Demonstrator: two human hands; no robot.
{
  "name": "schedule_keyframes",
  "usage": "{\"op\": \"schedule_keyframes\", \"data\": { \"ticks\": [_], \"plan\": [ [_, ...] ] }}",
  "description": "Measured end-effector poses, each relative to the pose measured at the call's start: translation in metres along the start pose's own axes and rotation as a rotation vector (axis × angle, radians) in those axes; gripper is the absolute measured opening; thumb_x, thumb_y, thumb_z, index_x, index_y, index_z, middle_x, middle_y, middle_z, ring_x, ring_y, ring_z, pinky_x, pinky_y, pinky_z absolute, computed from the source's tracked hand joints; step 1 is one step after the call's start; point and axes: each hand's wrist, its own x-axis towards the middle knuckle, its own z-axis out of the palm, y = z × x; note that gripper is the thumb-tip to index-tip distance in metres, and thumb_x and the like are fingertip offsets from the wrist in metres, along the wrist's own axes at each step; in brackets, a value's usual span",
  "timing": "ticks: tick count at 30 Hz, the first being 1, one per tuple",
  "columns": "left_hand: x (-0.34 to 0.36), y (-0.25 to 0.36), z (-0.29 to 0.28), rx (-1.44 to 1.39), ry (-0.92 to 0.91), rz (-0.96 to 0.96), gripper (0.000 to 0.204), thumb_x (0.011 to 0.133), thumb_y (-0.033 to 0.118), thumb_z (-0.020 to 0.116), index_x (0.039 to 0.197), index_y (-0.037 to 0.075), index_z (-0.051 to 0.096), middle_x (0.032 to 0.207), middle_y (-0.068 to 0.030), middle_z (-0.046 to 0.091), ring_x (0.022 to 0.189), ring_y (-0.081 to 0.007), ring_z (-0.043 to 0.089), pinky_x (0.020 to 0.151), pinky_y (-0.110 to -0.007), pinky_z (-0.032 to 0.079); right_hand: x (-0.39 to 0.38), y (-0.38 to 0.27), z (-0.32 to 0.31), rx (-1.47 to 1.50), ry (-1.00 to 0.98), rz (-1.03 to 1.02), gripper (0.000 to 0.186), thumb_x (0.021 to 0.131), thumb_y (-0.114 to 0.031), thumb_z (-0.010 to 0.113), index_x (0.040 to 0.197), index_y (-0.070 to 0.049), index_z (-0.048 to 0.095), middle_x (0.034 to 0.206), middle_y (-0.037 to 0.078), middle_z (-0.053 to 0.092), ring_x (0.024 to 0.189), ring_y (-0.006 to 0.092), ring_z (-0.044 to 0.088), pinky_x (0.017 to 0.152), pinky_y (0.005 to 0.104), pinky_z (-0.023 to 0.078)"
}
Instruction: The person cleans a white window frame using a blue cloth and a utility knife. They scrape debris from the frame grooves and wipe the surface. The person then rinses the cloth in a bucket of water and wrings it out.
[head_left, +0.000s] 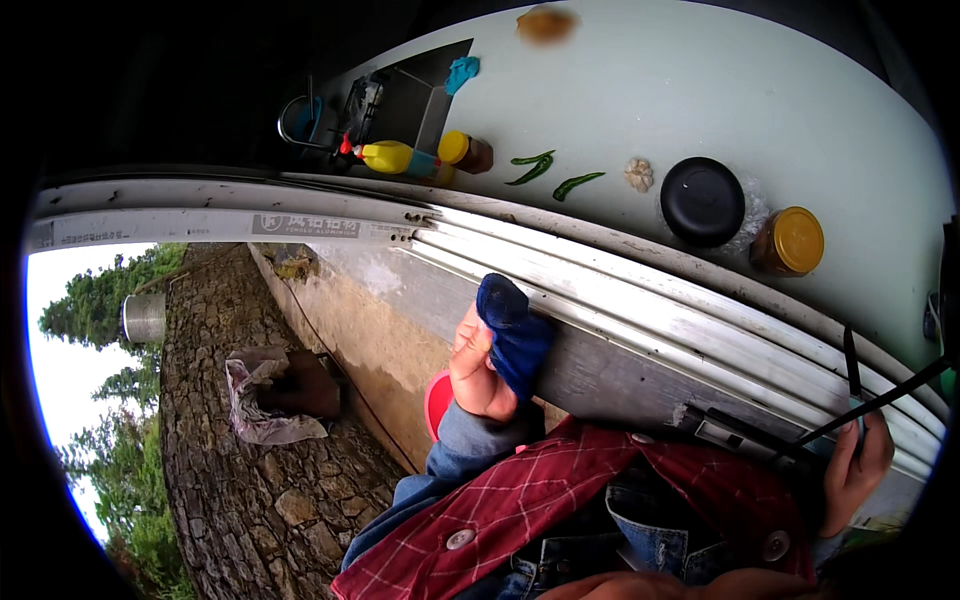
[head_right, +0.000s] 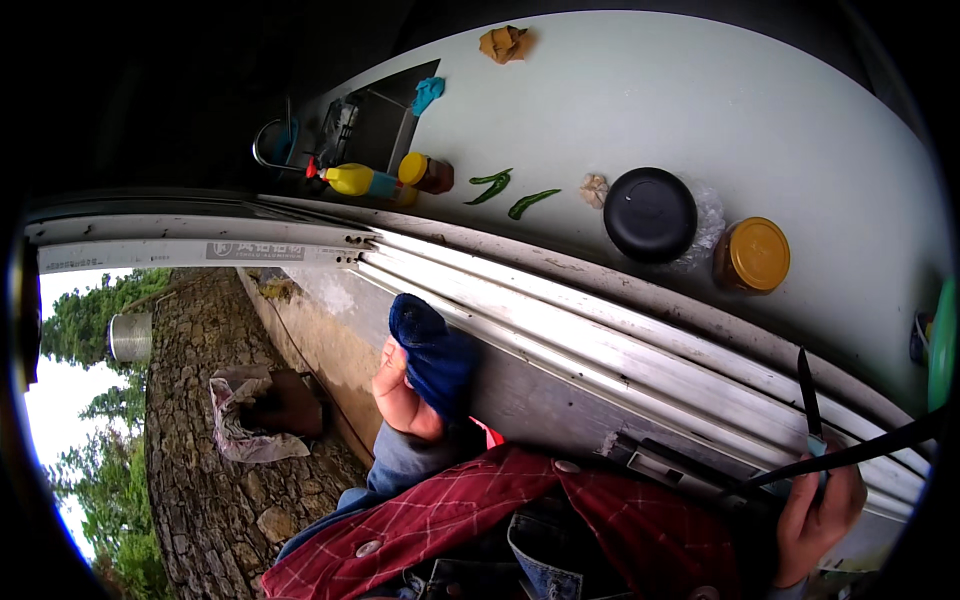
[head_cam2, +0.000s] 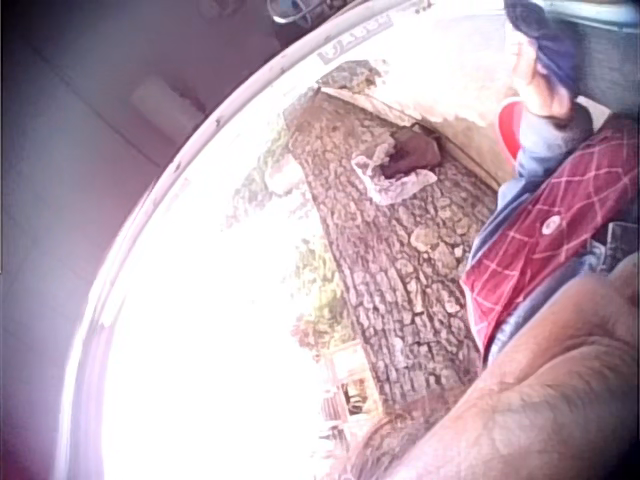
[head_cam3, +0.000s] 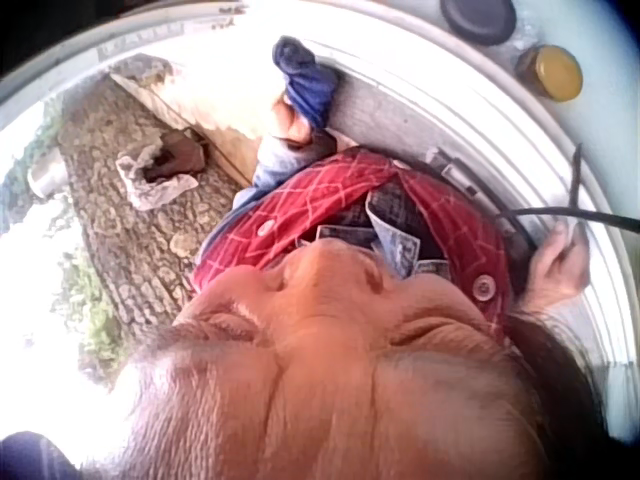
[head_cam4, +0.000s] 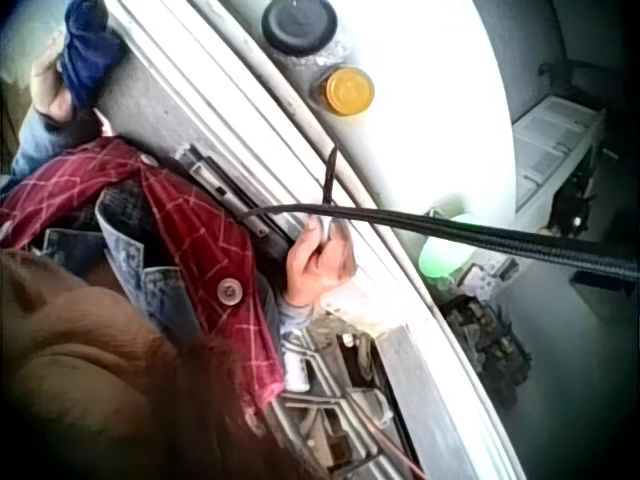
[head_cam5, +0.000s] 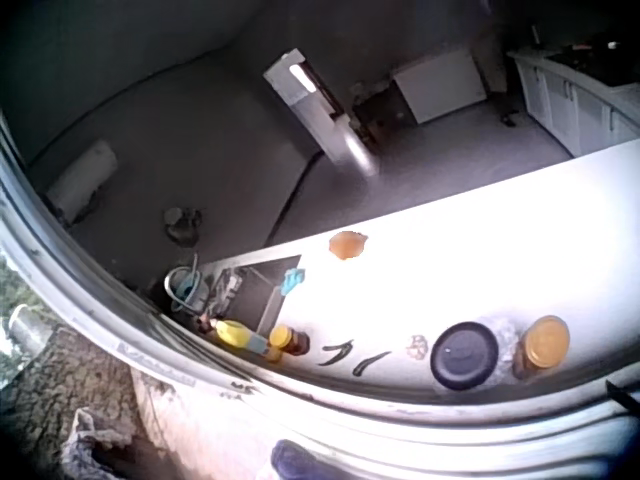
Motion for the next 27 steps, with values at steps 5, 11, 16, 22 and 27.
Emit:
{"op": "schedule_keyframes", "data": {
  "ticks": [5,11,16,22,27],
  "plan": [
    [-0.002,0.008,-0.009,-0.184,0.109,-0.002,0.038,0.089,0.008,0.051,0.125,0.000,0.045,0.096,-0.0032,0.060,0.052,-0.0010,0.040,0.057,-0.017,0.043,0.001,0.004,0.002,0.040,0.010,-0.020,0.022,0.088,-0.008,0.055,0.105,0.006,0.057,0.093,0.020,0.060,0.080,0.0347,0.055,0.071,0.0397,0.042],
    [0.001,0.026,-0.001,-0.053,0.127,0.148,0.023,0.091,0.009,0.049,0.113,0.004,0.050,0.078,0.0016,0.055,0.051,-0.0011,0.039,0.051,-0.015,0.038,0.001,0.013,0.004,0.071,-0.012,-0.018,0.020,0.089,-0.009,0.053,0.104,0.005,0.055,0.088,0.018,0.058,0.076,0.0316,0.052,0.069,0.0375,0.041],
    [0.020,0.040,-0.020,0.733,0.381,0.654,0.008,0.092,0.010,0.053,0.093,0.004,0.058,0.066,0.0035,0.050,0.056,-0.0007,0.039,0.051,-0.016,0.030,0.001,0.003,0.003,-0.020,0.043,-0.066,0.023,0.087,-0.008,0.056,0.105,0.006,0.057,0.093,0.020,0.061,0.080,0.0354,0.055,0.071,0.0396,0.042],
    [0.044,0.035,-0.050,1.651,0.358,0.811,0.007,0.084,0.003,0.061,0.088,-0.003,0.062,0.078,-0.0091,0.056,0.072,-0.0180,0.052,0.066,-0.029,0.042,-0.002,0.011,0.004,-0.025,0.037,-0.061,0.024,0.090,-0.010,0.055,0.108,0.006,0.055,0.097,0.020,0.059,0.083,0.0306,0.054,0.075,0.0367,0.042],
    [0.043,0.037,-0.038,1.880,0.351,0.808,0.010,0.083,0.008,0.062,0.084,-0.003,0.063,0.076,-0.0109,0.058,0.071,-0.0215,0.054,0.065,-0.028,0.042,-0.006,0.022,0.008,-0.005,0.081,-0.041,0.024,0.089,-0.009,0.056,0.108,0.006,0.055,0.099,0.020,0.059,0.086,0.0307,0.055,0.077,0.0361,0.042]
  ]
}}
